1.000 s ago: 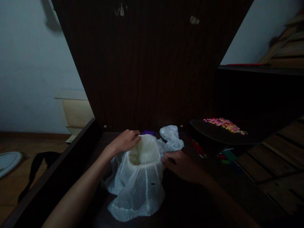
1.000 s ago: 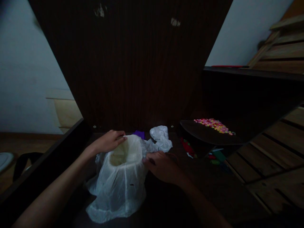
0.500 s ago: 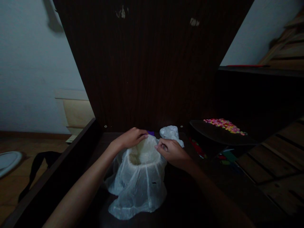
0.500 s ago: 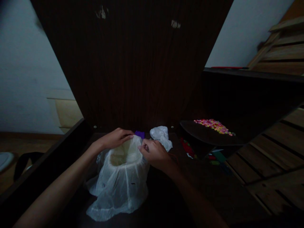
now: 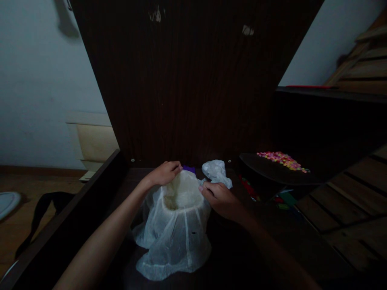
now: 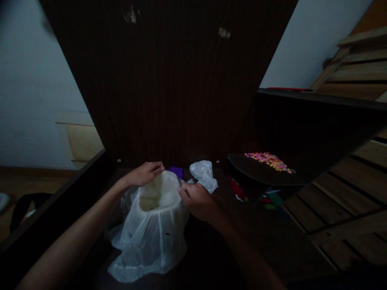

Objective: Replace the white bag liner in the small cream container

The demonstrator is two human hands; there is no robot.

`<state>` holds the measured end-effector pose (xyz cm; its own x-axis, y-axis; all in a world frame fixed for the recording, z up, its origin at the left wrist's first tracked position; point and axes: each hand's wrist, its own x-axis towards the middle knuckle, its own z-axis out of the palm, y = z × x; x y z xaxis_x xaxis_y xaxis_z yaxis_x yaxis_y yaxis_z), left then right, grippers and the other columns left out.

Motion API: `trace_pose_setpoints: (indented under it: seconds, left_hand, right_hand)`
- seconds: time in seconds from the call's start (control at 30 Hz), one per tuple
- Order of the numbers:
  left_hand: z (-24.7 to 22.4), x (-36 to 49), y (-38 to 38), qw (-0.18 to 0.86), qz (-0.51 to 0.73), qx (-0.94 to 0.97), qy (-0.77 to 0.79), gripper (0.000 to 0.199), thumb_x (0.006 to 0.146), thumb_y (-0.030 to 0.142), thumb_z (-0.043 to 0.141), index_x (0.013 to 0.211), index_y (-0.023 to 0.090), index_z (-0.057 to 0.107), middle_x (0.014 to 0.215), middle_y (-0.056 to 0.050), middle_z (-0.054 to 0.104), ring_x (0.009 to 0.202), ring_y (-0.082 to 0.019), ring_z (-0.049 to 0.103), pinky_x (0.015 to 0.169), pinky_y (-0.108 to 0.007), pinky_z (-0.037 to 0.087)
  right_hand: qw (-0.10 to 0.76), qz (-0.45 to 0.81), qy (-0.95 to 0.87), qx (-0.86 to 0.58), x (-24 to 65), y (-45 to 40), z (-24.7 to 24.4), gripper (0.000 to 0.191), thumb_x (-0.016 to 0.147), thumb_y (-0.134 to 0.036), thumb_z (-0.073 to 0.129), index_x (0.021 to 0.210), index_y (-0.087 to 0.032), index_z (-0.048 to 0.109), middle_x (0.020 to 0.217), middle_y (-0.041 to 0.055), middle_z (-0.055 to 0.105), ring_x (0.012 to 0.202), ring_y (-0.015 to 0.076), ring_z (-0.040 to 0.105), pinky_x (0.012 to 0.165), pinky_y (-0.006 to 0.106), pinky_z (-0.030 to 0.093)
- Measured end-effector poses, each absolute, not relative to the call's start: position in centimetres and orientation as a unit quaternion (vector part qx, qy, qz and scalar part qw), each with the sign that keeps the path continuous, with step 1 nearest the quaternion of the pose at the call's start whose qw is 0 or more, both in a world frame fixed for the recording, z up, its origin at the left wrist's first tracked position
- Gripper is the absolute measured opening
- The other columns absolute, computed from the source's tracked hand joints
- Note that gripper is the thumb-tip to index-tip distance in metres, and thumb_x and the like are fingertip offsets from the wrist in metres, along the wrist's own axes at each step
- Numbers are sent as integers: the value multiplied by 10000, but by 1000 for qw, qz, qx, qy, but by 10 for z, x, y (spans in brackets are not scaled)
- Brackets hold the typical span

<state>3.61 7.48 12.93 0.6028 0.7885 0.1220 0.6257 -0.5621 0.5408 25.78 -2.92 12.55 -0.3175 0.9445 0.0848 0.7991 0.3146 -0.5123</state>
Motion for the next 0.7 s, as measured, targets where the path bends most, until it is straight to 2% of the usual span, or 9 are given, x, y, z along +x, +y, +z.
trace_pose_setpoints:
  seconds: [0.17,0.3,0.43,0.6,0.7]
  left_hand:
    - [124,34,82,256,191,839,441,335,925,368,383,804,174,627,806,-54,695,766,-201,640,667,-271,465]
    - [116,32,90,288,188,822,454,286,857,316,425,738,168,639,732,-39,690,682,-179,628,601,-249,460]
    - [114,32,91,301,209,810,457,249,833,277,450,773,160,661,737,-33,703,679,-177,638,600,-246,489]
    - [137,31,67,227,309,793,474,210,933,276,454,963,170,633,956,-80,718,891,-216,655,823,-335,505]
    - [155,28,40,167,347,823,417,158,940,265,499,942,177,630,908,-61,708,839,-204,659,795,-320,503]
  right_hand:
    - [177,171,-789,-563,257,-36,127,337,1024,-270,387,719,-200,513,741,40,607,727,189,575,676,315,327]
    - [165,159,-791,-567,259,-42,125,332,1024,-292,391,738,-201,533,752,38,614,760,192,578,685,313,334]
    - [161,149,-796,-564,261,-42,132,293,997,-290,425,732,-208,519,763,20,610,753,179,563,664,305,317]
    - [223,79,-814,-531,261,-36,159,187,948,-234,496,767,-205,534,796,22,597,754,175,543,690,300,355]
    - [200,74,-872,-440,251,-27,176,89,927,-211,555,858,-191,607,902,50,642,884,200,578,790,306,402]
